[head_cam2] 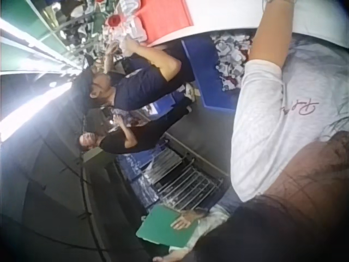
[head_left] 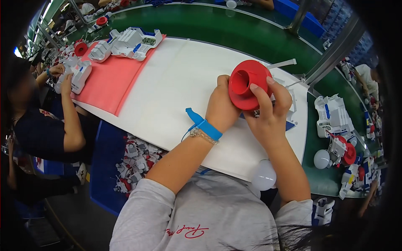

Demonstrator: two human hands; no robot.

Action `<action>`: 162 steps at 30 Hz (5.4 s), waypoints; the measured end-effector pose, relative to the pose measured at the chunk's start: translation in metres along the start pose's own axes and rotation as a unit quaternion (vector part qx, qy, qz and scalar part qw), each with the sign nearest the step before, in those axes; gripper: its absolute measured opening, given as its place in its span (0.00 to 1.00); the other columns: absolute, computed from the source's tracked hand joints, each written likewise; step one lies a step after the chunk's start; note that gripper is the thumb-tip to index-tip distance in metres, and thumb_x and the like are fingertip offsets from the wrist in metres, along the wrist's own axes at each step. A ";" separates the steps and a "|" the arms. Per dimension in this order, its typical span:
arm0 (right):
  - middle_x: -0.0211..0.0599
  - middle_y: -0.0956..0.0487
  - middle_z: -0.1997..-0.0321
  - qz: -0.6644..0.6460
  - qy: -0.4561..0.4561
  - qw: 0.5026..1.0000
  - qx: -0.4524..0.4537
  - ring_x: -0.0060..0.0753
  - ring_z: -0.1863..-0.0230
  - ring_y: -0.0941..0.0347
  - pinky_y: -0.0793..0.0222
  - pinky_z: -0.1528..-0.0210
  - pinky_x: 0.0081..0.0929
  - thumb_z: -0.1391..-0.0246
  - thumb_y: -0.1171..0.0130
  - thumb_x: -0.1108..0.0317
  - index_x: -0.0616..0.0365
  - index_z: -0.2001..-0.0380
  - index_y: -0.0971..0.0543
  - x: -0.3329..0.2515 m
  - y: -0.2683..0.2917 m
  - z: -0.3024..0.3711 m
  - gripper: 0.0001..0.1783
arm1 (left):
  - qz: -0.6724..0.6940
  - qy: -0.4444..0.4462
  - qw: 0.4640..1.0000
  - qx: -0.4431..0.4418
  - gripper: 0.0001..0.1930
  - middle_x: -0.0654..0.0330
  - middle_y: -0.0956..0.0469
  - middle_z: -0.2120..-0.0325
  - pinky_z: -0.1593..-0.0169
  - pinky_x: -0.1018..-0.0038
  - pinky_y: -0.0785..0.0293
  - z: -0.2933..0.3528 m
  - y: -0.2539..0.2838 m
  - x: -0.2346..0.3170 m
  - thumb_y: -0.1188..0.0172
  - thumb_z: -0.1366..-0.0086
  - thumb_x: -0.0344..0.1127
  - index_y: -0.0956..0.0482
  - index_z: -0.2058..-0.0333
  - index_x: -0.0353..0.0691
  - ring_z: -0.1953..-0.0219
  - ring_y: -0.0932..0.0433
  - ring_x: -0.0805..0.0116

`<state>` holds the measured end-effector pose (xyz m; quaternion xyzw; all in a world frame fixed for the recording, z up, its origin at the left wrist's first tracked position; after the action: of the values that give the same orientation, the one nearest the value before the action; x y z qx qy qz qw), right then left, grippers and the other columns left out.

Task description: Assembling an electronic component with a motor and plastic housing on an assembly line.

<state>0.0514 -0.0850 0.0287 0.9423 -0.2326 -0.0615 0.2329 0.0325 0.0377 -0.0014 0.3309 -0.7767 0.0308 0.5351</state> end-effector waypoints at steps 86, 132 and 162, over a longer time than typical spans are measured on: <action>0.50 0.34 0.47 -0.559 -0.411 0.636 -0.338 0.36 0.51 0.33 0.35 0.52 0.26 0.62 0.37 0.66 0.55 0.38 0.49 0.054 0.012 -0.051 0.48 | -0.026 -0.144 0.986 0.081 0.46 0.49 0.50 0.45 0.45 0.61 0.39 0.009 0.030 0.019 0.28 0.60 0.51 0.44 0.45 0.39 0.44 0.45 0.50; 0.49 0.25 0.58 -0.239 -0.192 0.863 -0.402 0.50 0.56 0.31 0.37 0.52 0.39 0.57 0.47 0.68 0.62 0.50 0.33 0.015 -0.007 -0.022 0.28 | -0.149 -0.068 0.986 0.015 0.57 0.48 0.41 0.52 0.55 0.67 0.27 0.028 0.084 0.005 0.31 0.66 0.34 0.57 0.38 0.36 0.56 0.29 0.54; 0.42 0.27 0.53 -0.190 -0.310 0.847 -0.389 0.43 0.55 0.28 0.32 0.55 0.34 0.56 0.48 0.66 0.59 0.56 0.28 0.024 -0.028 -0.022 0.20 | 0.308 0.166 0.936 -0.049 0.28 0.51 0.30 0.54 0.56 0.75 0.27 0.021 0.092 -0.035 0.44 0.45 0.22 0.44 0.46 0.39 0.57 0.27 0.70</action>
<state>0.0890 -0.0650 0.0349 0.7323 -0.0657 -0.4785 0.4801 -0.0274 0.1184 -0.0117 0.0396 -0.7414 0.2102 0.6361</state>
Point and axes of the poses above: each hand's wrist, its own z-axis away from the middle knuckle, its own y-axis out of the back of the hand, x = y × z, the point moved 1 cm from there along -z, towards the middle knuckle
